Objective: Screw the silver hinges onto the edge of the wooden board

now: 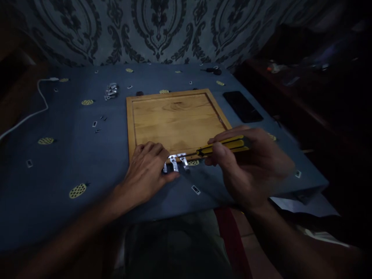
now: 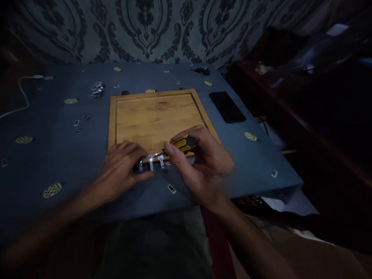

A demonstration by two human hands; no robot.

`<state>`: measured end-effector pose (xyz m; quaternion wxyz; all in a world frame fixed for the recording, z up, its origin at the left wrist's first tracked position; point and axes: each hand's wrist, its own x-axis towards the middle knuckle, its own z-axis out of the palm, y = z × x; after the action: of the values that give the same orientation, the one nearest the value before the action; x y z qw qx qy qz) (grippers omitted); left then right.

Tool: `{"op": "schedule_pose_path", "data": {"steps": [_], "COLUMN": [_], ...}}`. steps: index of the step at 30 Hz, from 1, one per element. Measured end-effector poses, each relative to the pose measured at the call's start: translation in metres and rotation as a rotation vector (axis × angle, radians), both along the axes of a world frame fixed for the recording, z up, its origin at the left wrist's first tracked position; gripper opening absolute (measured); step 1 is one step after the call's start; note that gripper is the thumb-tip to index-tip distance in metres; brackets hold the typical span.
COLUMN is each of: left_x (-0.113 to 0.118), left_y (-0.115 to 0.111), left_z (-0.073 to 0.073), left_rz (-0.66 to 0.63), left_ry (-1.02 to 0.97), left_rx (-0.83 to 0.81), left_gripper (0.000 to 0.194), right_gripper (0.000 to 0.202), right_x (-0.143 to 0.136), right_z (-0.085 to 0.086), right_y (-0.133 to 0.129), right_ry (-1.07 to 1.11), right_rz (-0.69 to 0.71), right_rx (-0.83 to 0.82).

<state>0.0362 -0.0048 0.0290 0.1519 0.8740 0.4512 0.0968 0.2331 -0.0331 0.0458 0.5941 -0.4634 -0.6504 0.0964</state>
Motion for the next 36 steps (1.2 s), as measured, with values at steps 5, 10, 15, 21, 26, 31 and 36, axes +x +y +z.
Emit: {"op": "schedule_pose_path", "data": {"steps": [5,10,15,21,26,31,36], "left_x": [0.000,-0.002,-0.002,-0.001,-0.001,-0.001,-0.001], "left_y": [0.000,0.000,0.000,0.000,0.000,0.000,-0.001], "left_z": [-0.001,-0.003,-0.003,-0.005,-0.005,-0.006,-0.007], "left_rz": [-0.013,-0.024,-0.028,-0.020,-0.022,-0.030,-0.019], "left_ry": [-0.001,-0.019,-0.044,-0.033,-0.026,-0.025,-0.024], "left_rx": [0.025,0.032,0.033,0.034,0.030,0.038,0.031], "left_gripper": [0.031,0.032,0.032,0.036,0.032,0.037,0.037], "right_gripper": [0.008,0.009,0.009,0.006,0.013,0.010,0.012], "right_x": [-0.006,-0.007,-0.007,-0.005,-0.005,-0.009,-0.009], "right_z": [-0.003,-0.006,-0.008,-0.007,-0.004,0.000,0.010], "right_y": [0.002,0.005,0.006,0.009,0.014,0.016,0.014], "right_ry": [-0.023,-0.029,-0.028,-0.077,-0.190,-0.102,-0.021], "right_rz": [0.037,0.067,0.064,0.113,0.193,0.174,0.185], "right_rx": [-0.084,-0.110,-0.114,-0.125,-0.044,-0.137,-0.278]}}
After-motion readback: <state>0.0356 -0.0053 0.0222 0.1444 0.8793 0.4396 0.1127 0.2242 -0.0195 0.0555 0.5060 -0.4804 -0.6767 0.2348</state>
